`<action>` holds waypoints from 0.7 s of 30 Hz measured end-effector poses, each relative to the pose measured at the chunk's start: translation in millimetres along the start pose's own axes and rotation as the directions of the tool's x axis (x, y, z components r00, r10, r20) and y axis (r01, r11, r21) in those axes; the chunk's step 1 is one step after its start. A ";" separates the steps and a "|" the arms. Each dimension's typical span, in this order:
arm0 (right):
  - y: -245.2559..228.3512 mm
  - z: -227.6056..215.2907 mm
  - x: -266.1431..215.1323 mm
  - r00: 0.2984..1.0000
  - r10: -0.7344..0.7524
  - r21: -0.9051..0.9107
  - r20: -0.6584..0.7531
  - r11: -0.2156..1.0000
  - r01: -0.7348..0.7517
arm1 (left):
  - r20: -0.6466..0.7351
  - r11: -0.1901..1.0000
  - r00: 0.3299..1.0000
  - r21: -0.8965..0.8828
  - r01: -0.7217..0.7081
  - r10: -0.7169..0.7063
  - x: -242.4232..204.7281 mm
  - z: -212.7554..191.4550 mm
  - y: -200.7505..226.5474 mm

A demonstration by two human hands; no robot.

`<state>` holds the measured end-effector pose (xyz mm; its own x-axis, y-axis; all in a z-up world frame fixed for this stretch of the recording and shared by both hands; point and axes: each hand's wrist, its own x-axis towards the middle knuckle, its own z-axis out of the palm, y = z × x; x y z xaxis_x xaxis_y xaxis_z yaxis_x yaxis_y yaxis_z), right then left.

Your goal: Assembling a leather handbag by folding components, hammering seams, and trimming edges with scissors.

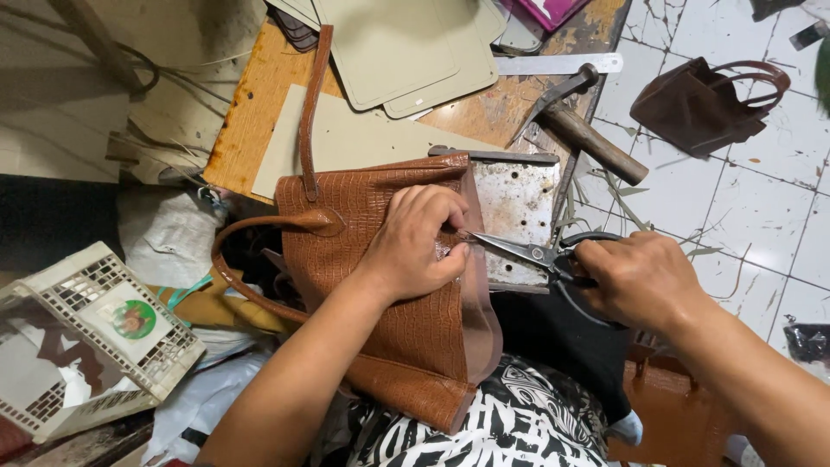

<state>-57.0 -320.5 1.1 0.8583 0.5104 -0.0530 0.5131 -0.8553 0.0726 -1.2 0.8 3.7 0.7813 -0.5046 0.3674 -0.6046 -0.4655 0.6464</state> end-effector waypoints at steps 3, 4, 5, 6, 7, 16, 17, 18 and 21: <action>-3.7 -13.7 4.9 0.998 0.057 0.030 -0.038 0.998 -0.056 | 0.012 1.000 1.000 0.011 -0.006 0.006 0.4 5.6 -6.5; -4.9 -19.2 7.3 0.993 0.112 0.032 -0.031 0.993 -0.111 | 0.025 1.000 1.000 0.019 -0.002 0.002 0.3 7.9 -9.3; -0.8 -22.3 10.8 0.993 0.113 0.031 -0.030 0.993 -0.112 | 0.025 1.000 1.000 0.018 -0.003 0.002 -0.4 7.1 -8.0; 3.3 -25.6 14.3 0.968 0.249 -0.013 0.017 0.968 -0.249 | 0.021 1.000 1.000 0.004 -0.002 0.002 -1.0 6.2 -6.7; 7.8 -29.2 19.2 0.923 0.381 -0.060 0.052 0.924 -0.378 | 0.015 1.000 1.000 -0.008 -0.002 0.002 -1.2 4.5 -5.6; 5.4 -57.7 75.4 0.843 0.533 0.056 0.067 0.842 -0.537 | 0.010 0.999 1.000 -0.037 0.001 -0.001 0.2 -3.9 4.3; 7.7 -50.5 79.9 0.843 0.534 0.058 0.064 0.841 -0.538 | 0.011 0.999 1.000 -0.035 -0.001 0.002 -1.1 0.3 -1.1; 9.9 -43.4 84.6 0.861 0.504 0.143 0.063 0.850 -0.508 | 0.001 1.000 1.000 -0.016 -0.015 0.015 -2.4 4.3 -6.7; 11.2 -28.8 104.3 0.904 0.427 0.221 0.002 0.882 -0.417 | -0.021 0.999 0.999 0.021 -0.038 0.038 -3.5 8.0 -13.3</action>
<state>38.5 -274.3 25.0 0.9952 0.0956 -0.0192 0.0922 -0.9868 -0.1335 2.9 3.0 -11.5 0.7605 -0.5067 0.4060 -0.6369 -0.4608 0.6180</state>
